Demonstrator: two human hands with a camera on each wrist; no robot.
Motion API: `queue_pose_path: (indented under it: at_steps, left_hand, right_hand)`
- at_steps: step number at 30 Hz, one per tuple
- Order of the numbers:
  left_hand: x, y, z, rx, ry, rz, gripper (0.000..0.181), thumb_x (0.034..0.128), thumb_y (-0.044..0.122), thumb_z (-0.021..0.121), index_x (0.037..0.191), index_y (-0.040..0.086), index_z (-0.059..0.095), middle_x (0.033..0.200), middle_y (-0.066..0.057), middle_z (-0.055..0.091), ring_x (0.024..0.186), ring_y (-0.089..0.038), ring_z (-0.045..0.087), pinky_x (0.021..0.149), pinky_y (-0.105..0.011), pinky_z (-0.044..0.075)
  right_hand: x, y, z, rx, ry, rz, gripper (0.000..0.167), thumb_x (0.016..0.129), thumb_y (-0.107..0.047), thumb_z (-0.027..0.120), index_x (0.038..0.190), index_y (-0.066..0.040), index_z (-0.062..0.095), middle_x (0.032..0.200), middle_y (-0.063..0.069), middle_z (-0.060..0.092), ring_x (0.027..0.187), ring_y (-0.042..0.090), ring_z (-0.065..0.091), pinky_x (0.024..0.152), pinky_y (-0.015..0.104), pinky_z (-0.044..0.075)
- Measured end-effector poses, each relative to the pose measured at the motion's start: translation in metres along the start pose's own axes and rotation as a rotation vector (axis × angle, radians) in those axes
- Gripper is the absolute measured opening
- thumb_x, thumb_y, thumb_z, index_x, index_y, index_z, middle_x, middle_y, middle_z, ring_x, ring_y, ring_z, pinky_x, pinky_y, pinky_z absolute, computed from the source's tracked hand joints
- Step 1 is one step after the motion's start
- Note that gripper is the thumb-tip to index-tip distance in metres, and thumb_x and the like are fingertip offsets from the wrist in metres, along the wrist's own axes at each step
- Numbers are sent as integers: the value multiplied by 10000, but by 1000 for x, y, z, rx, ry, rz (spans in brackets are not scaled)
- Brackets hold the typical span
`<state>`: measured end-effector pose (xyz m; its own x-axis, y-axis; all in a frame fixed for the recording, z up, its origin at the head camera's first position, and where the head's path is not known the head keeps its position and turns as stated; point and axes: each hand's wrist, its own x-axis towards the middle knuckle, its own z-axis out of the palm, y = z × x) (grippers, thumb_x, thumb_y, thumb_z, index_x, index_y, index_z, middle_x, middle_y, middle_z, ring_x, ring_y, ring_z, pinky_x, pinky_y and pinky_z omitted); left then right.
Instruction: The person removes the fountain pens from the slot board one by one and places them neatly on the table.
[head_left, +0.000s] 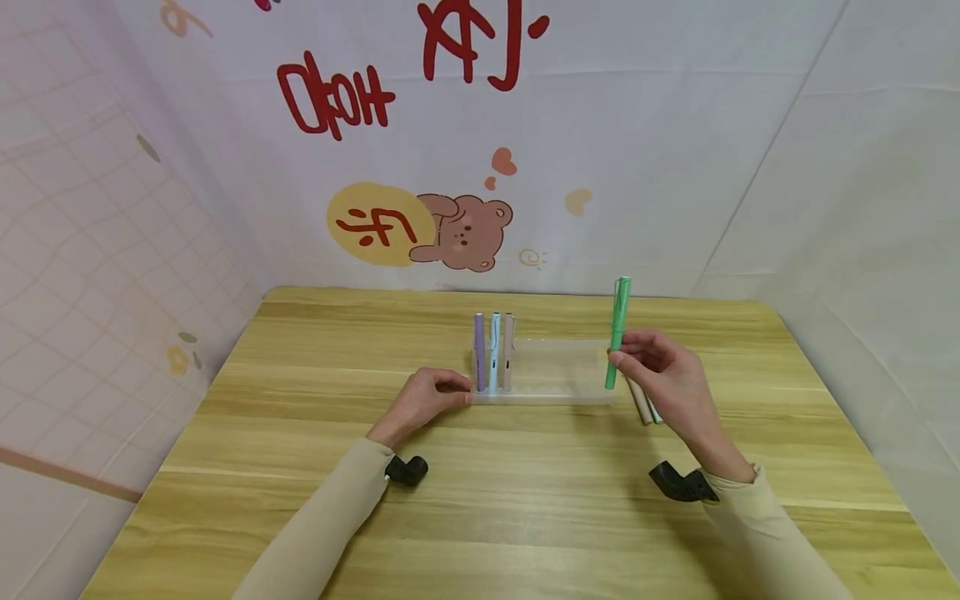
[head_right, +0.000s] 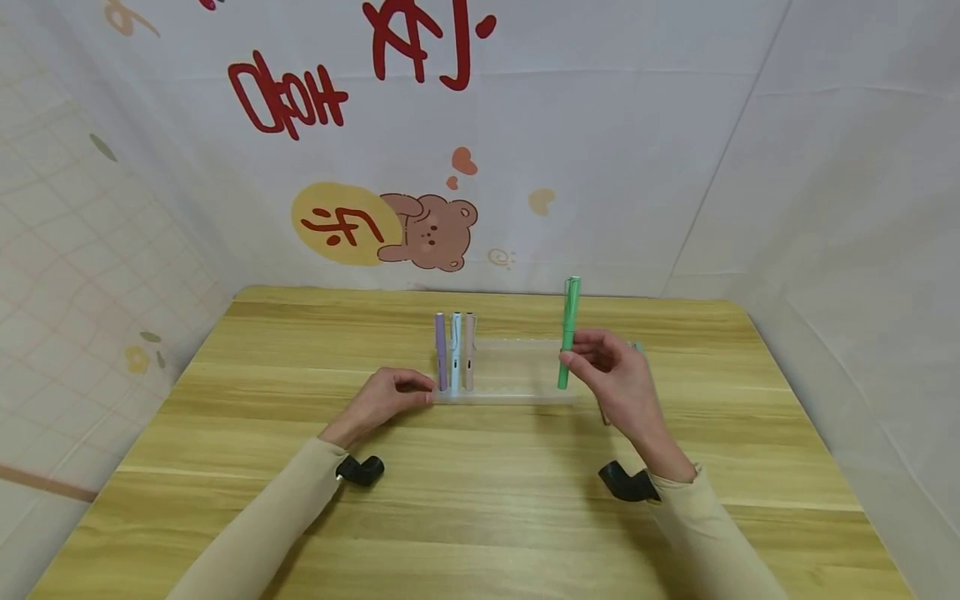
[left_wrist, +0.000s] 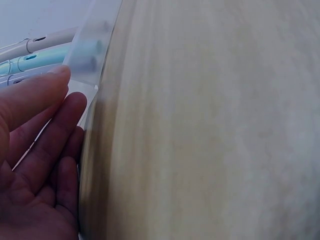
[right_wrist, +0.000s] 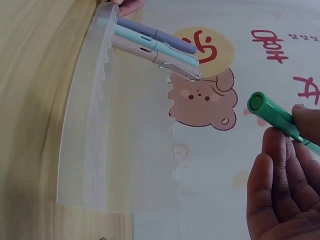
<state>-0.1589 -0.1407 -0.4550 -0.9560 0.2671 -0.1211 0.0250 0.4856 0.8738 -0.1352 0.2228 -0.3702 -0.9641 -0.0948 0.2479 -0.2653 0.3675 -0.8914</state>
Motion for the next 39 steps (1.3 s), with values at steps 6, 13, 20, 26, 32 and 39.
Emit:
queue_pose_path:
  at_steps: [6, 13, 20, 26, 32, 39]
  left_hand:
    - [0, 0, 0, 1, -5, -1, 130, 927, 174, 797, 1051, 139, 815, 1095, 12, 755, 1057, -169, 629, 1000, -438, 480]
    - [1, 1, 0, 5, 0, -2, 130, 928, 175, 794, 1054, 148, 815, 1102, 14, 752, 1064, -179, 627, 999, -433, 475]
    - [0, 2, 0, 1, -5, -12, 139, 930, 181, 793, 1063, 145, 813, 1111, 7, 749, 1071, -188, 625, 1001, -437, 474]
    - [-1, 1, 1, -1, -5, -10, 147, 931, 185, 791, 1070, 140, 811, 1116, 2, 748, 1065, -183, 624, 987, -430, 479]
    - [-2, 1, -1, -10, -7, -15, 147, 930, 175, 791, 1071, 136, 810, 1112, 1, 747, 1056, -184, 621, 983, -427, 480]
    - [-1, -1, 0, 3, -5, -8, 135, 930, 174, 793, 1058, 138, 812, 1101, 7, 750, 1053, -171, 621, 993, -430, 476]
  right_hand:
    - [-3, 4, -11, -10, 25, 17, 337, 994, -190, 727, 1242, 28, 657, 1016, -33, 722, 925, 65, 693, 795, 165, 546]
    - [-6, 6, -23, -42, 61, 36, 348, 987, -191, 735, 1258, 12, 653, 1026, -74, 707, 952, 42, 681, 801, 141, 532]
    - [-11, 11, -36, -59, 95, 51, 350, 983, -184, 739, 1265, 5, 653, 1035, -89, 704, 958, 30, 677, 805, 130, 527]
    - [-16, 18, -46, -78, 114, 83, 360, 992, -206, 728, 1278, -2, 650, 1052, -102, 703, 975, 23, 674, 815, 130, 524]
    - [-19, 28, -57, -99, 126, 95, 369, 994, -209, 726, 1292, -5, 649, 1057, -125, 700, 989, 0, 666, 831, 112, 510]
    - [-24, 41, -71, -137, 129, 130, 378, 992, -251, 730, 1302, -48, 654, 1051, -161, 689, 977, -44, 655, 826, 86, 485]
